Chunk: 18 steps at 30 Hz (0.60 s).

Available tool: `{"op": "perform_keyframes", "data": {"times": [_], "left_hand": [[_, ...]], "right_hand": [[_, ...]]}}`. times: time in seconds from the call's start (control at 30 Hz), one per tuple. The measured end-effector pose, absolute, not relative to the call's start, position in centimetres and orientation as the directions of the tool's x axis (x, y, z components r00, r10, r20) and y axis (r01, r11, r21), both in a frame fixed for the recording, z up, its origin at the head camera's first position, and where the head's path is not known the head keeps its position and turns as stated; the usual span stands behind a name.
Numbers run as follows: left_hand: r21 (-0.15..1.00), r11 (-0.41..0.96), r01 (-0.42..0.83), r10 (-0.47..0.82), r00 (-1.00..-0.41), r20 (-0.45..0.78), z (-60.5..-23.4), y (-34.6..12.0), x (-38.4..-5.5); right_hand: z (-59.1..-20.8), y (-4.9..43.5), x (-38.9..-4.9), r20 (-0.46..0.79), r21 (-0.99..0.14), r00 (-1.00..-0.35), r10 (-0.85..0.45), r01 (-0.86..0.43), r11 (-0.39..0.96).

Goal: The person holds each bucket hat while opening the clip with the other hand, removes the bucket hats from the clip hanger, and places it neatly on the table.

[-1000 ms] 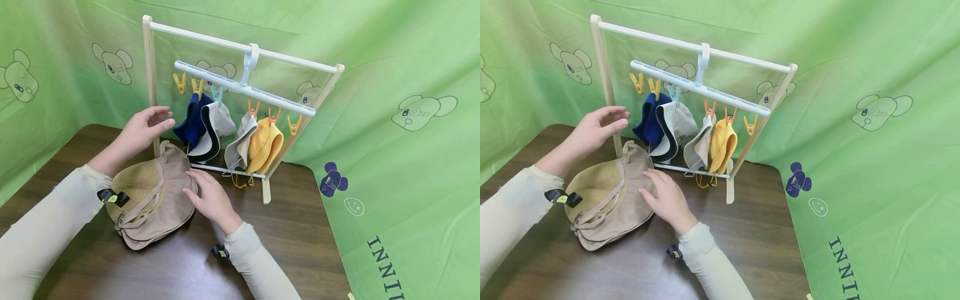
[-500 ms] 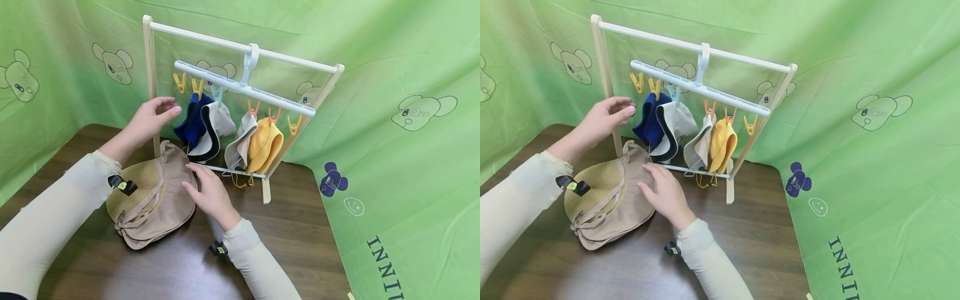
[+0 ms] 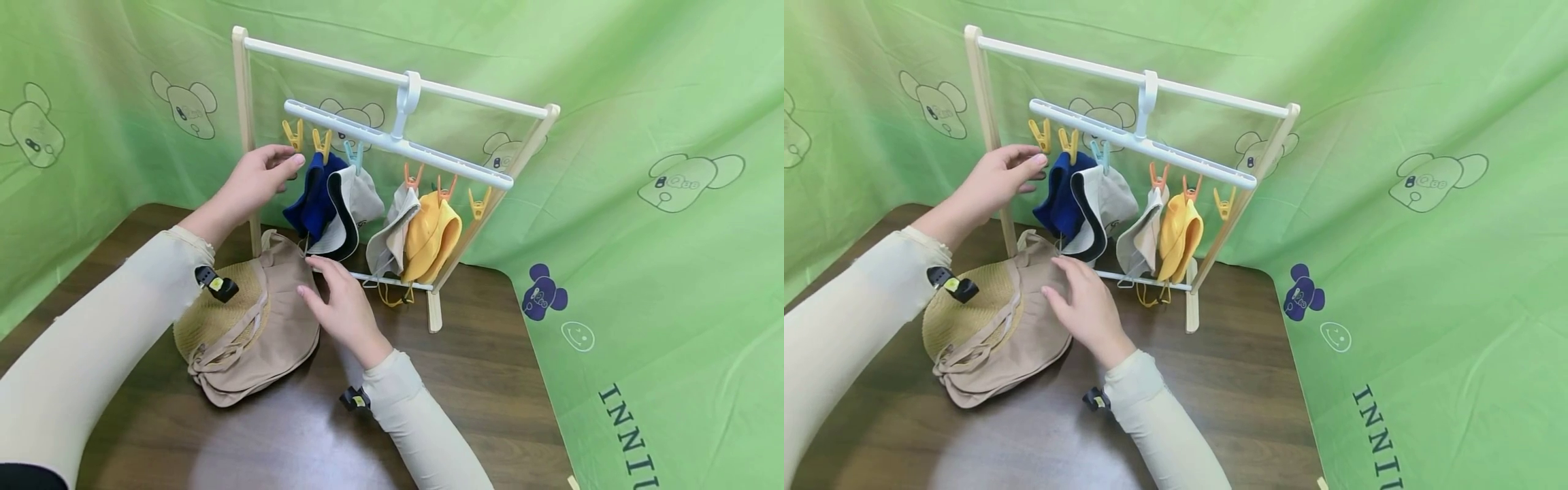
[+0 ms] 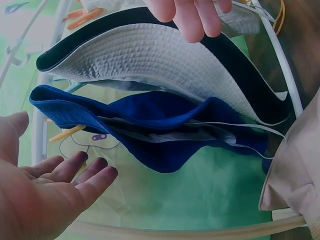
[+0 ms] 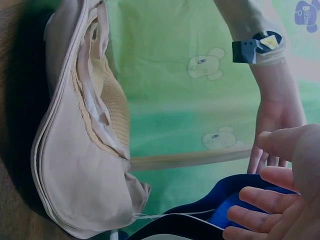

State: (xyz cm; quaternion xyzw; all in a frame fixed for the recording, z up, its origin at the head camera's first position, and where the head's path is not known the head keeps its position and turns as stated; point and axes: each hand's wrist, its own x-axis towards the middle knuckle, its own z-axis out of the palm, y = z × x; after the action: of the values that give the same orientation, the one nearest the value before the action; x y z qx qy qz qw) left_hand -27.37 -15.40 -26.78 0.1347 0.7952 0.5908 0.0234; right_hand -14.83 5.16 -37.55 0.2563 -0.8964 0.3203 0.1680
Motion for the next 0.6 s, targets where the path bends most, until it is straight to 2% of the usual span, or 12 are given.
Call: {"op": "perform_keyframes", "data": {"times": [0.6], "left_hand": [[0.930, 0.331, 0.162, 0.199, -0.975, 0.099, -25.2, -13.2, -29.6]], "right_hand": [[-36.5, 4.5, -15.7, 0.428, -0.507, -0.851, -0.305, -0.505, 0.698]]}}
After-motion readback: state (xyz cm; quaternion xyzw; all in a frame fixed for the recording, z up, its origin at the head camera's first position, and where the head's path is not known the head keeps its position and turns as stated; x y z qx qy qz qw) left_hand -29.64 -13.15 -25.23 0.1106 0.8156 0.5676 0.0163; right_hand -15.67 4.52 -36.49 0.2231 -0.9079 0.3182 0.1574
